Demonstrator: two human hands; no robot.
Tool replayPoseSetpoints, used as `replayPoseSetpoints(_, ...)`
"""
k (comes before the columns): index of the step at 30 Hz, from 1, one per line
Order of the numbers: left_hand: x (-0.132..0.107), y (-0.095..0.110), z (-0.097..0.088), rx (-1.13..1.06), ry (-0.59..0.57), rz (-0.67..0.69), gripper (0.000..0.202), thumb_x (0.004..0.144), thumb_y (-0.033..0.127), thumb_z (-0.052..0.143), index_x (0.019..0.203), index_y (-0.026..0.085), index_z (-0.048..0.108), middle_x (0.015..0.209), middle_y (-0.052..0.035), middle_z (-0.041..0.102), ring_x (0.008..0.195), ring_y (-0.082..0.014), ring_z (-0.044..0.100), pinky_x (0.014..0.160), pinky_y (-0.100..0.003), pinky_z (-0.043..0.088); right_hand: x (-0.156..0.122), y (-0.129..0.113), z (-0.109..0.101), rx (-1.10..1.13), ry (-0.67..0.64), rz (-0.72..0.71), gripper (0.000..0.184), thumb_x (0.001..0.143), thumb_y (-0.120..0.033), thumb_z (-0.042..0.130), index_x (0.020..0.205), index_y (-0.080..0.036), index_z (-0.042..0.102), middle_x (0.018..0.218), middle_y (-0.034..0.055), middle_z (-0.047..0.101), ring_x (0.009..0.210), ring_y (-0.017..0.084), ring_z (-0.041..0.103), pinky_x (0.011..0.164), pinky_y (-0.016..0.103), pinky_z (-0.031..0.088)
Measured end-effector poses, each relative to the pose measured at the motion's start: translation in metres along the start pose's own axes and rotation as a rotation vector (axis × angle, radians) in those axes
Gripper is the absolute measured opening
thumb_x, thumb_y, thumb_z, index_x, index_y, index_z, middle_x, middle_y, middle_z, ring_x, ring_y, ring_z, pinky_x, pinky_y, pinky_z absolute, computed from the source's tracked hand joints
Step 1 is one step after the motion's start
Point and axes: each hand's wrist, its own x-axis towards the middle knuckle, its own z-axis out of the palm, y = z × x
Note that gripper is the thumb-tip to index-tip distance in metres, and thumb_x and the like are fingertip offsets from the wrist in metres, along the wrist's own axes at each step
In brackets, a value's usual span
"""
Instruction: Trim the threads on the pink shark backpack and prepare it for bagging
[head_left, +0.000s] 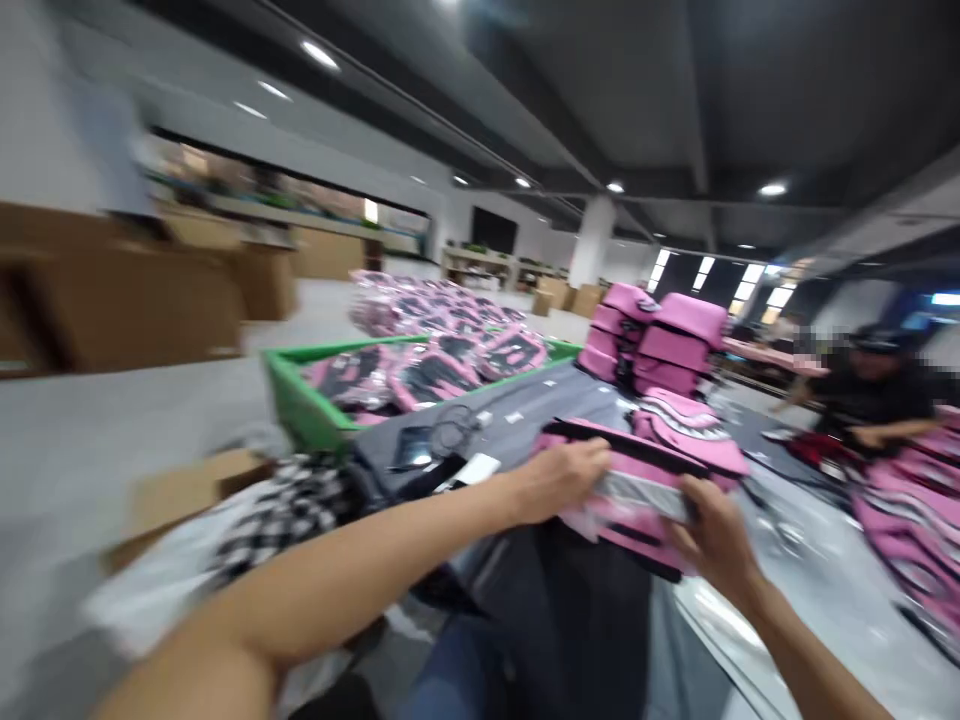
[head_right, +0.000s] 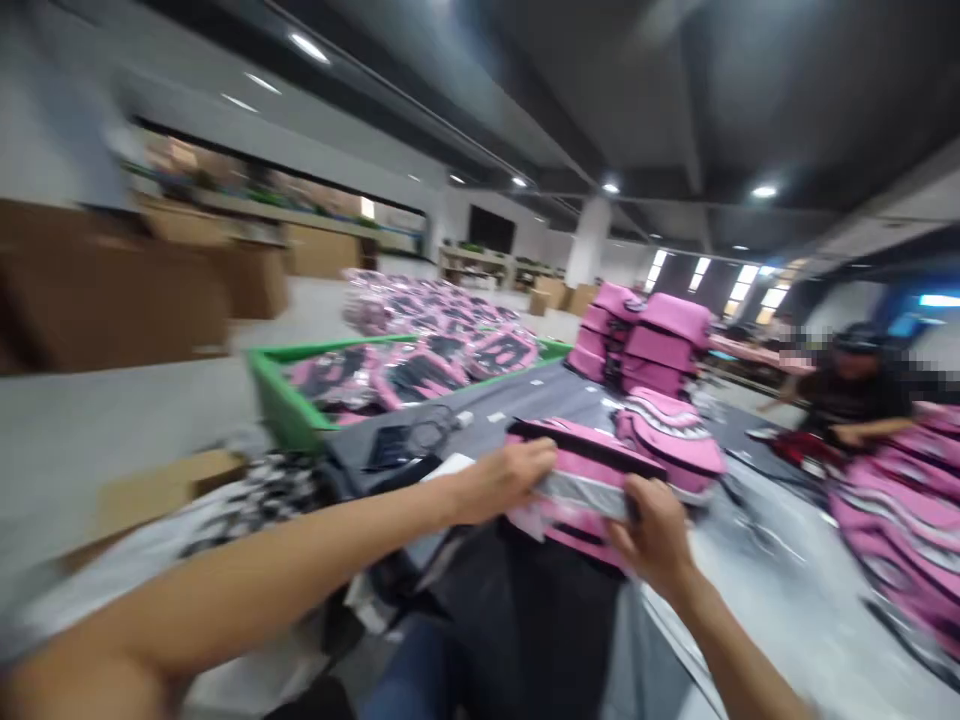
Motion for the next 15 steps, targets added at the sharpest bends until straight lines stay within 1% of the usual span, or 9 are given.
replayPoseSetpoints(1, -0.004, -0.004, 0.005, 0.04, 0.064, -0.01, 0.005, 0.097, 0.011, 0.053, 0.1, 0.015, 0.055, 0.102, -0.0089, 0.064, 0.088, -0.0192, 0.066, 0.077, -0.028, 0.057, -0.006, 0.002, -0.009, -0.037, -0.039, 0.002, 0.036, 0.091, -0.054, 0.066, 0.088, -0.019, 0.057, 0.073, -0.0003, 0.055, 0.062, 0.015, 0.049, 0.059, 0.027, 0.04)
replayPoseSetpoints(2, -0.008, -0.007, 0.011, 0.088, 0.141, -0.015, 0.013, 0.096, 0.005, 0.046, 0.101, 0.015, 0.054, 0.107, -0.0099, 0.063, 0.09, -0.0194, 0.066, 0.081, -0.03, 0.057, -0.01, 0.001, -0.014, -0.059, -0.073, -0.012, 0.035, 0.088, -0.052, 0.068, 0.083, -0.02, 0.054, 0.07, -0.0011, 0.053, 0.06, 0.015, 0.046, 0.057, 0.027, 0.036)
replayPoseSetpoints(4, -0.016, -0.007, 0.021, 0.158, 0.249, 0.025, 0.022, 0.095, 0.001, 0.037, 0.102, 0.016, 0.053, 0.113, -0.0118, 0.063, 0.093, -0.0209, 0.067, 0.084, -0.035, 0.058, -0.015, -0.002, -0.013, -0.075, -0.08, -0.048, 0.024, 0.087, -0.038, 0.065, 0.079, -0.021, 0.049, 0.067, -0.0015, 0.05, 0.059, 0.015, 0.042, 0.058, 0.028, 0.031)
replayPoseSetpoints(5, -0.019, -0.004, 0.024, 0.145, 0.276, 0.047, 0.023, 0.095, 0.001, 0.037, 0.102, 0.016, 0.052, 0.114, -0.0117, 0.063, 0.094, -0.0208, 0.067, 0.084, -0.035, 0.059, -0.016, -0.005, -0.008, -0.083, -0.042, -0.059, 0.017, 0.088, -0.03, 0.059, 0.078, -0.021, 0.048, 0.067, -0.0014, 0.05, 0.06, 0.015, 0.042, 0.059, 0.028, 0.03)
replayPoseSetpoints(7, -0.026, 0.005, 0.026, 0.015, 0.243, 0.079, 0.017, 0.095, 0.007, 0.046, 0.107, 0.017, 0.05, 0.115, -0.0097, 0.061, 0.093, -0.0188, 0.068, 0.081, -0.031, 0.059, -0.019, -0.009, 0.004, -0.098, 0.076, -0.068, 0.009, 0.086, -0.019, 0.049, 0.078, -0.022, 0.046, 0.066, -0.0015, 0.047, 0.06, 0.016, 0.041, 0.061, 0.029, 0.029)
replayPoseSetpoints(8, -0.03, 0.009, 0.026, -0.061, 0.202, 0.091, 0.019, 0.094, 0.011, 0.054, 0.111, 0.018, 0.049, 0.117, -0.0086, 0.061, 0.094, -0.0183, 0.068, 0.081, -0.029, 0.059, -0.022, -0.011, 0.01, -0.109, 0.138, -0.064, 0.009, 0.085, -0.017, 0.046, 0.077, -0.022, 0.044, 0.065, -0.0015, 0.046, 0.06, 0.016, 0.041, 0.062, 0.029, 0.028)
replayPoseSetpoints(10, -0.038, 0.014, 0.027, -0.139, 0.14, 0.11, 0.034, 0.088, 0.017, 0.066, 0.117, 0.019, 0.047, 0.121, -0.0079, 0.06, 0.1, -0.0199, 0.068, 0.085, -0.029, 0.059, -0.028, -0.015, 0.02, -0.122, 0.207, -0.037, 0.012, 0.085, -0.016, 0.045, 0.075, -0.023, 0.041, 0.065, -0.0017, 0.044, 0.06, 0.016, 0.039, 0.063, 0.03, 0.027)
replayPoseSetpoints(12, -0.048, 0.012, 0.032, -0.148, 0.137, 0.109, 0.035, 0.087, 0.013, 0.065, 0.116, 0.02, 0.048, 0.123, -0.0077, 0.059, 0.105, -0.0207, 0.068, 0.09, -0.03, 0.059, -0.035, -0.02, 0.025, -0.092, 0.178, -0.03, 0.014, 0.088, -0.017, 0.044, 0.075, -0.023, 0.041, 0.064, -0.0024, 0.044, 0.059, 0.016, 0.039, 0.063, 0.031, 0.027)
replayPoseSetpoints(15, -0.062, 0.002, 0.046, -0.178, 0.179, 0.096, 0.029, 0.088, 0.001, 0.047, 0.109, 0.021, 0.051, 0.121, -0.0061, 0.059, 0.096, -0.0148, 0.069, 0.086, -0.025, 0.059, -0.045, -0.026, 0.023, -0.01, 0.012, -0.102, 0.018, 0.096, -0.031, 0.05, 0.081, -0.021, 0.046, 0.068, -0.0029, 0.048, 0.062, 0.015, 0.043, 0.065, 0.031, 0.029)
